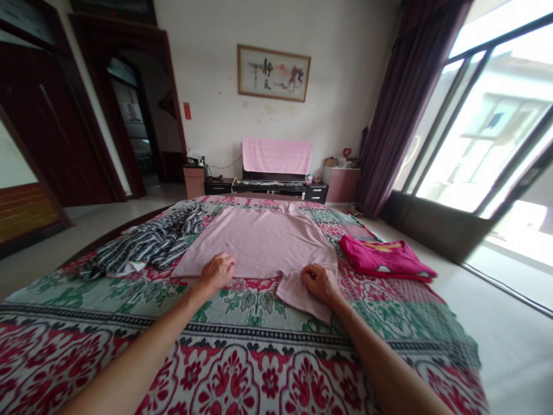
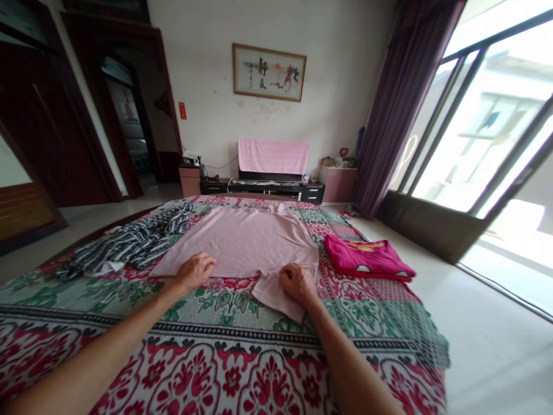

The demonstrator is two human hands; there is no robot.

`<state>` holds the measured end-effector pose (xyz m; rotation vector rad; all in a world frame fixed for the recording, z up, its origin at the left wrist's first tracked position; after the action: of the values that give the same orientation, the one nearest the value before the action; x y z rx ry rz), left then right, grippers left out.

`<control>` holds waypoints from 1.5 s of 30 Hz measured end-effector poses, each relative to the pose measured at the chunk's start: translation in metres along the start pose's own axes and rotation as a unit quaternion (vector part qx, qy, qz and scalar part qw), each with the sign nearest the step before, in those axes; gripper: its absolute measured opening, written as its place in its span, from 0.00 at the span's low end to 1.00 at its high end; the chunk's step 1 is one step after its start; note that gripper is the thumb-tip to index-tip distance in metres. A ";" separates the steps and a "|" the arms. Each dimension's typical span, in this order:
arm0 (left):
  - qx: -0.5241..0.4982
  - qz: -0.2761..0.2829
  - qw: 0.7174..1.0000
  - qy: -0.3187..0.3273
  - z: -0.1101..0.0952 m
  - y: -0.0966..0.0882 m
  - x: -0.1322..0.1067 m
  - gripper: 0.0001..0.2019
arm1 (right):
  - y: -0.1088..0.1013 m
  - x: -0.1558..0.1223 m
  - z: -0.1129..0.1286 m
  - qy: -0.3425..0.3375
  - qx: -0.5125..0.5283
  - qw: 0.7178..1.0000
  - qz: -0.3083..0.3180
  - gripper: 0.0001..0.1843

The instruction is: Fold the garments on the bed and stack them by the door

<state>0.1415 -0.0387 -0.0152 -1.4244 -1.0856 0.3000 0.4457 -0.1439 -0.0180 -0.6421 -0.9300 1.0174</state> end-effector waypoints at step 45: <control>-0.082 -0.026 0.990 0.109 0.050 -0.010 -0.021 0.11 | -0.038 0.010 -0.053 -0.163 0.032 0.976 0.138 0.25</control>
<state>0.0890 -0.0243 -0.0259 -1.5326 -0.9829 0.0169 0.5106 -0.1516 -0.0093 -0.5688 -1.1082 1.4256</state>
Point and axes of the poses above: each hand's wrist, its own x-axis towards the middle knuckle, its own y-axis out of the palm, z = x × y, the point moved 2 cm from there along x, towards the middle knuckle, and after that the axes turned 8 degrees about y, right-handed, at the moved point
